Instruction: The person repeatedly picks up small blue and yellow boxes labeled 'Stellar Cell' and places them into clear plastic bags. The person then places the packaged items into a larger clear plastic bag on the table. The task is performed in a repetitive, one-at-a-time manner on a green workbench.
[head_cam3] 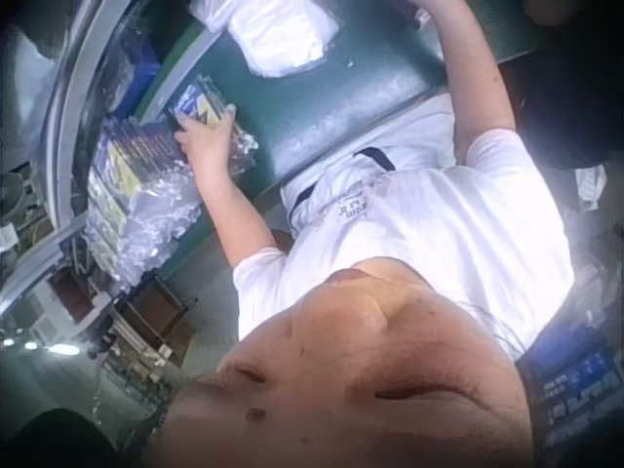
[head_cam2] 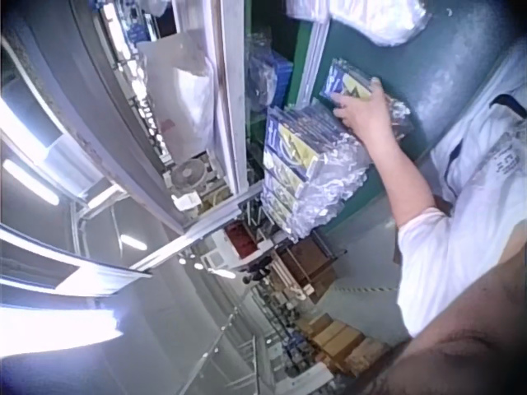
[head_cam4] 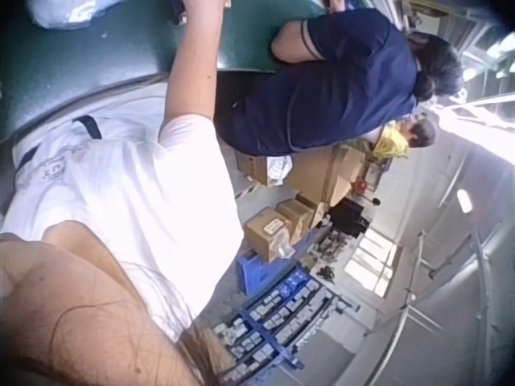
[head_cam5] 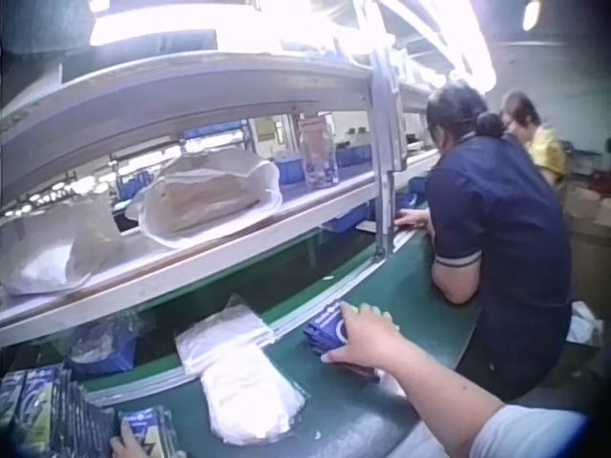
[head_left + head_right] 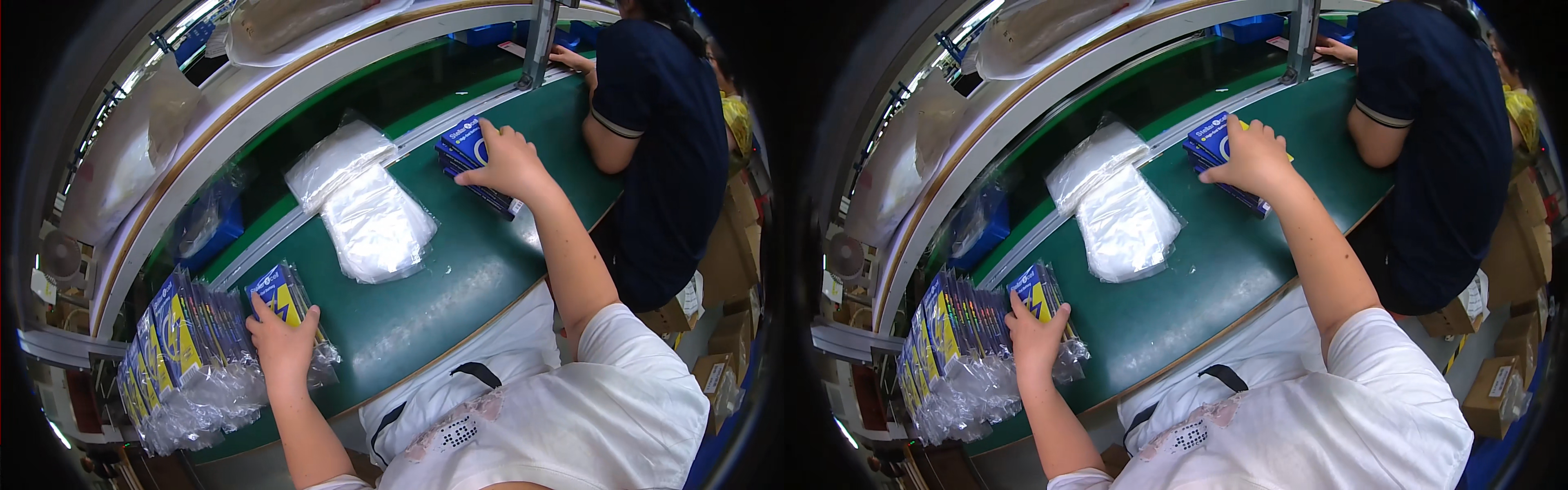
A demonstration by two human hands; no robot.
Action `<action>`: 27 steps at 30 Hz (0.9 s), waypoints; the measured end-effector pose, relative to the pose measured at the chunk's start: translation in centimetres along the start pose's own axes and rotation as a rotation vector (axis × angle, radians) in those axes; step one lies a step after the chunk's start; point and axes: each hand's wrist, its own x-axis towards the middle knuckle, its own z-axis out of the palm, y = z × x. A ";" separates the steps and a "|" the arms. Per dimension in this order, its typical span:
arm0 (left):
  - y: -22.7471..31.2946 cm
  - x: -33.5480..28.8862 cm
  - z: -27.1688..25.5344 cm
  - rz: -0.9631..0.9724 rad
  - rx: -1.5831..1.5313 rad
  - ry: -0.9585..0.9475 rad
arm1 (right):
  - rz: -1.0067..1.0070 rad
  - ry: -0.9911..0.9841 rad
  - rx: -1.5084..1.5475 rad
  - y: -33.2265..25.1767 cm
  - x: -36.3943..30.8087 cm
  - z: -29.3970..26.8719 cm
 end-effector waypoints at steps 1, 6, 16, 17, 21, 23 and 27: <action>0.2 -0.3 0.3 0.066 0.044 0.075 | 0.052 -0.108 -0.019 0.2 0.1 0.2; 3.2 -3.0 1.8 0.580 0.086 0.194 | -0.196 0.336 0.190 0.5 -1.8 1.8; 6.9 0.4 2.8 1.098 0.149 0.063 | -0.172 0.231 0.151 0.3 -1.3 0.9; 7.0 0.4 2.7 1.085 0.105 0.064 | -0.242 0.332 0.231 0.3 -1.5 0.5; 7.0 -0.1 3.1 0.999 -0.236 0.060 | -0.070 0.236 0.989 -1.2 -3.5 -0.8; 6.9 -0.4 3.3 0.963 -0.348 0.078 | 0.112 -0.157 1.545 -1.0 -4.9 -1.0; 6.2 0.1 3.4 0.967 -0.411 0.108 | 0.307 -0.931 2.022 -2.7 -8.8 -0.3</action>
